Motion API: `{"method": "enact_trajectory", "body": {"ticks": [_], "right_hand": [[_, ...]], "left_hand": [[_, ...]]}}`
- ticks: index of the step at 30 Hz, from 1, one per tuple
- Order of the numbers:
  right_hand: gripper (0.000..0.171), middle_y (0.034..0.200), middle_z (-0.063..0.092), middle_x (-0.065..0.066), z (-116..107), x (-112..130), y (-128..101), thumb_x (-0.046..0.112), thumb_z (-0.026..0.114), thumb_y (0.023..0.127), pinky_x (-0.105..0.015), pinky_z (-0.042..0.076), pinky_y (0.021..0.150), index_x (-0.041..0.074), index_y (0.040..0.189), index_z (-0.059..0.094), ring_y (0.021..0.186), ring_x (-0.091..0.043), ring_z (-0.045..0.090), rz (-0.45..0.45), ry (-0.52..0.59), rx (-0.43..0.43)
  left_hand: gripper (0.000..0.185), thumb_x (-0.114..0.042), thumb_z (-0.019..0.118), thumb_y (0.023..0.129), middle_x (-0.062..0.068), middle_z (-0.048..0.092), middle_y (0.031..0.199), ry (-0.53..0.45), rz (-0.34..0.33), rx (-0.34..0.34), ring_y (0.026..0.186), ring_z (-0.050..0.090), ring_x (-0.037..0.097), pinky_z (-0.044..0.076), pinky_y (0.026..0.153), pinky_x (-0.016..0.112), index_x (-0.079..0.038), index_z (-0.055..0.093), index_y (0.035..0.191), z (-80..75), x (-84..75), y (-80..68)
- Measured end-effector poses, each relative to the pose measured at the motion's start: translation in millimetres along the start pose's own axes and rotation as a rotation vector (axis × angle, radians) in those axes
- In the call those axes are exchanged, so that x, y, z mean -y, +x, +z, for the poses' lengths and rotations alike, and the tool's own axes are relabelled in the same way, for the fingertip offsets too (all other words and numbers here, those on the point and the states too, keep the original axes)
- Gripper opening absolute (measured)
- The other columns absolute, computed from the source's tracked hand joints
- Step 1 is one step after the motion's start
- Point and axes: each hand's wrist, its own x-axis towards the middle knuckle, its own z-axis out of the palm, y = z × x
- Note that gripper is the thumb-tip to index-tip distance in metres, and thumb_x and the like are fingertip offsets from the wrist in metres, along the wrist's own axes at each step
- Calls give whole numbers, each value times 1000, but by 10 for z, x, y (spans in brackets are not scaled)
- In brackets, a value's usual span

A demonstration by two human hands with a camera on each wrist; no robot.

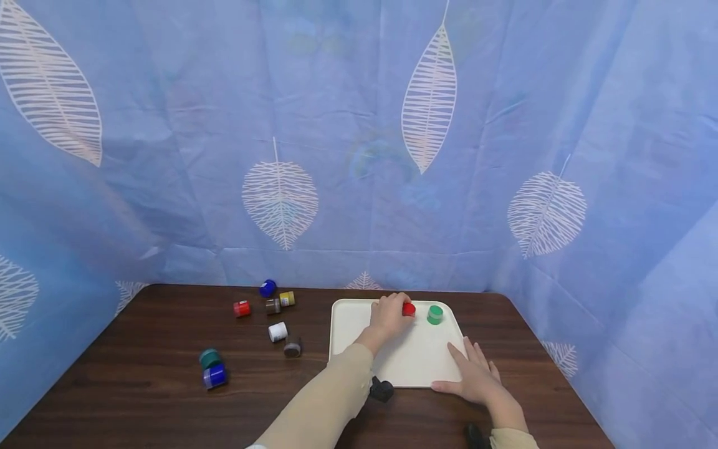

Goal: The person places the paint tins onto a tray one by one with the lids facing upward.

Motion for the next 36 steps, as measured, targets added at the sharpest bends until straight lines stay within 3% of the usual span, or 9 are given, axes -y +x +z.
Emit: {"method": "enact_trajectory", "body": {"ticks": [22,31,36], "right_hand": [[100,154,8,-40,22,-44,21,61,69,80,-81,17,98,0,150,32,138,-63,10,5,-5,10],[99,154,7,-40,22,-56,13,60,69,81,-81,16,98,0,150,31,138,-63,9,5,10,14],[99,154,8,-40,20,-48,18,61,68,80,-82,17,97,1,150,31,138,-63,9,5,2,12]], "left_hand": [[35,-38,73,86,-9,67,113,36,-31,3,99,57,15,41,81,34,-30,64,119,54,8,27],[42,-40,73,85,-6,66,119,-5,-36,12,104,57,17,42,85,38,-31,61,125,22,53,-9],[47,-40,74,84,-4,65,121,-77,-46,28,110,58,21,44,92,44,-30,60,128,-79,100,-63]]}}
